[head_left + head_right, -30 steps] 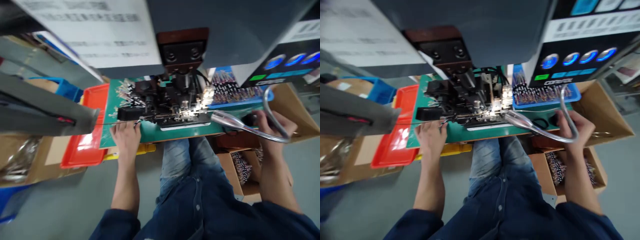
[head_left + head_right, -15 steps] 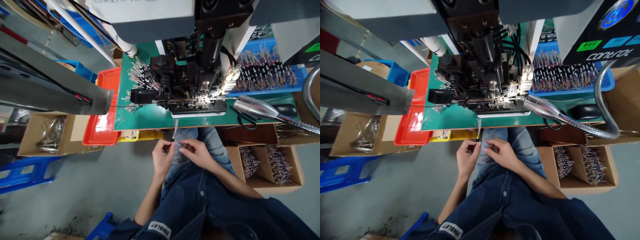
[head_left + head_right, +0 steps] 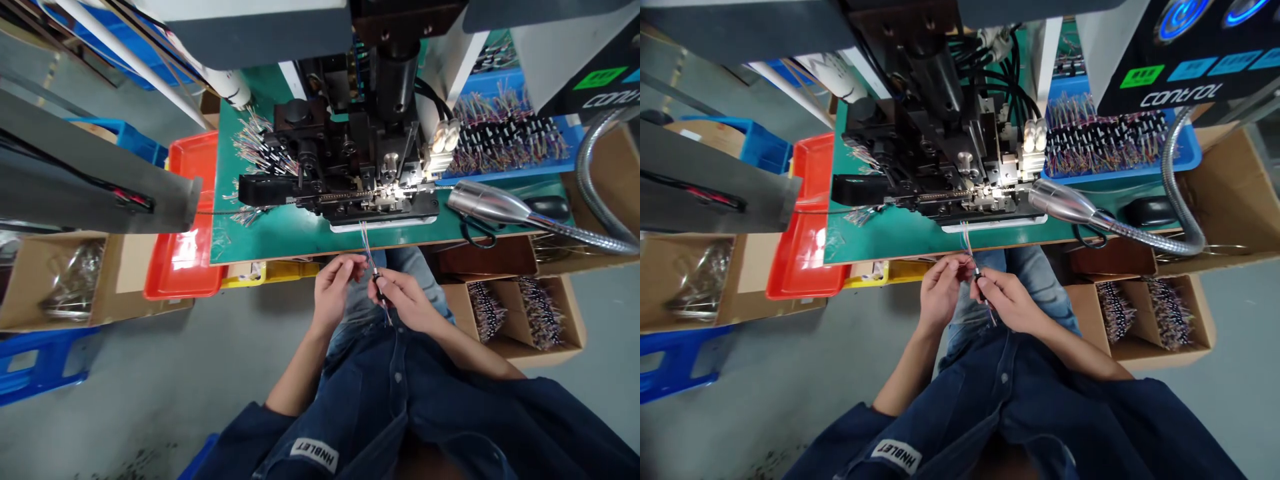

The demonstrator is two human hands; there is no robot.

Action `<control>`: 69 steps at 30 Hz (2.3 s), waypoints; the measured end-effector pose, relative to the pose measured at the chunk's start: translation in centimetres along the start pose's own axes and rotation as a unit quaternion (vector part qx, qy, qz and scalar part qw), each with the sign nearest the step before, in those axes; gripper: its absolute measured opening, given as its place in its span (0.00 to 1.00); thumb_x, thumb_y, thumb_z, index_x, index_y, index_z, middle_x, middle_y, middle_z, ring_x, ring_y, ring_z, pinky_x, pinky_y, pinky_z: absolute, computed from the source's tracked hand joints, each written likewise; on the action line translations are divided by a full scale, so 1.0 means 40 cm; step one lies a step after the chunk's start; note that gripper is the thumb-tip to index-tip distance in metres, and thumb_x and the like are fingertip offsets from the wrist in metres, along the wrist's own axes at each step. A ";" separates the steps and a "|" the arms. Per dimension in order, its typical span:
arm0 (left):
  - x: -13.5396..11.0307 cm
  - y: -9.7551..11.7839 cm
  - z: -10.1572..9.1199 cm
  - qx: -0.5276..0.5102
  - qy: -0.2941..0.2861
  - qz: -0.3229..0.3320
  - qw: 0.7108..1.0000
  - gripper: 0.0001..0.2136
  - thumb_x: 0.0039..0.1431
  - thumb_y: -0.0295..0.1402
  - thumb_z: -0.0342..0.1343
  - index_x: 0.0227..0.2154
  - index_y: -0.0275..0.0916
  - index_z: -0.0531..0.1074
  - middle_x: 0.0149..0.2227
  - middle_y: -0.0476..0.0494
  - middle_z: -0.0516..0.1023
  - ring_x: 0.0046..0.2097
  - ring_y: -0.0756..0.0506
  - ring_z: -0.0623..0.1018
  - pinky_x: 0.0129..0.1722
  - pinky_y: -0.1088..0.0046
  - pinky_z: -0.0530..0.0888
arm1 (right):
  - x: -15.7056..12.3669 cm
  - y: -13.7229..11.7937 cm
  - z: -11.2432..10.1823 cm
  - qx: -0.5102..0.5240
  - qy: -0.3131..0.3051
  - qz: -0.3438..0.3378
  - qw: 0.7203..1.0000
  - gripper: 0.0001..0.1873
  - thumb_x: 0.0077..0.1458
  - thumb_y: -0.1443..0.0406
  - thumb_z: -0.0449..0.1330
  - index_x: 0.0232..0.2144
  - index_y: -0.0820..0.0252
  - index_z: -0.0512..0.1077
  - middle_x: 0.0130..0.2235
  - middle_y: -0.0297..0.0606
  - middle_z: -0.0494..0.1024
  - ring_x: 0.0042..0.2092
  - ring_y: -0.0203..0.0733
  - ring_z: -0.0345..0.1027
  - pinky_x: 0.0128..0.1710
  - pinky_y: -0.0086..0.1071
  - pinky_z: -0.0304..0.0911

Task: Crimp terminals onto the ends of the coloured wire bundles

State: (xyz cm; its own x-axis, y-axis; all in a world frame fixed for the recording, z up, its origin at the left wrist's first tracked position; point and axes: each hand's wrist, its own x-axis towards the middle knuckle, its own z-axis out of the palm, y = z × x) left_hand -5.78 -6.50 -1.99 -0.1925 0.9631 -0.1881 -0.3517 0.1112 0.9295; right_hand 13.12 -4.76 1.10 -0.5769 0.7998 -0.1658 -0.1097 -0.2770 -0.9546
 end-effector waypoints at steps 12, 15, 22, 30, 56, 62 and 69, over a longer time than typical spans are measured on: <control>0.032 0.048 0.098 -0.029 -0.021 0.016 0.999 0.14 0.63 0.46 0.79 0.35 0.43 0.86 0.36 0.45 0.87 0.36 0.47 0.85 0.39 0.71 0.84 | 0.011 0.009 -0.034 0.151 -0.019 0.039 0.988 0.28 0.77 0.46 0.60 0.33 0.61 0.80 0.29 0.38 0.78 0.28 0.39 0.67 0.28 0.33 0.58; 0.033 0.055 0.101 -0.029 -0.014 0.031 0.999 0.15 0.63 0.47 0.80 0.35 0.42 0.85 0.35 0.46 0.87 0.34 0.48 0.84 0.35 0.72 0.83 | 0.010 -0.009 -0.064 0.004 0.060 -0.031 0.998 0.24 0.78 0.46 0.64 0.43 0.59 0.85 0.36 0.39 0.83 0.36 0.41 0.73 0.37 0.33 0.67; 0.033 0.055 0.112 -0.033 -0.021 0.022 0.999 0.16 0.61 0.47 0.80 0.34 0.42 0.84 0.36 0.46 0.87 0.33 0.49 0.81 0.37 0.72 0.81 | 0.051 -0.050 -0.062 -0.032 0.156 -0.150 0.976 0.20 0.66 0.50 0.78 0.52 0.53 0.86 0.35 0.34 0.81 0.37 0.43 0.73 0.41 0.37 0.72; 0.027 0.057 0.128 -0.058 -0.021 -0.005 0.998 0.19 0.61 0.48 0.80 0.33 0.41 0.81 0.32 0.47 0.84 0.31 0.49 0.80 0.32 0.71 0.80 | 0.054 -0.046 -0.081 0.024 0.063 -0.163 0.984 0.29 0.64 0.47 0.77 0.61 0.52 0.85 0.37 0.35 0.79 0.40 0.45 0.74 0.44 0.40 0.75; 0.043 0.039 0.110 -0.114 0.040 0.016 0.992 0.19 0.65 0.49 0.77 0.35 0.45 0.73 0.38 0.50 0.80 0.40 0.48 0.81 0.44 0.67 0.83 | 0.077 -0.096 -0.051 0.093 0.157 -0.115 0.976 0.19 0.63 0.51 0.81 0.36 0.57 0.82 0.32 0.36 0.89 0.27 0.38 0.80 0.26 0.31 0.72; 0.053 0.059 0.117 -0.078 0.046 0.054 0.994 0.21 0.66 0.52 0.75 0.35 0.45 0.72 0.36 0.50 0.79 0.41 0.46 0.82 0.46 0.66 0.84 | 0.030 -0.027 -0.053 0.106 0.153 -0.074 0.980 0.16 0.64 0.53 0.80 0.37 0.57 0.84 0.34 0.39 0.92 0.31 0.42 0.85 0.28 0.32 0.74; 0.036 0.091 0.126 0.022 -0.030 0.071 0.997 0.17 0.65 0.46 0.77 0.34 0.42 0.79 0.31 0.49 0.83 0.31 0.48 0.83 0.36 0.69 0.82 | 0.036 -0.087 -0.138 0.032 0.130 -0.127 0.983 0.22 0.65 0.47 0.78 0.51 0.53 0.89 0.37 0.37 0.87 0.35 0.41 0.77 0.34 0.35 0.71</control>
State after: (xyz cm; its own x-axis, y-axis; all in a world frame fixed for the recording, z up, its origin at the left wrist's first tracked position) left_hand -2.71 -3.45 2.74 -0.1820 0.9826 -0.0366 -0.2845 -0.0170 0.9585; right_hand 17.16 0.29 2.81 -0.2988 0.9543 0.0100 -0.2785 -0.0772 -0.9573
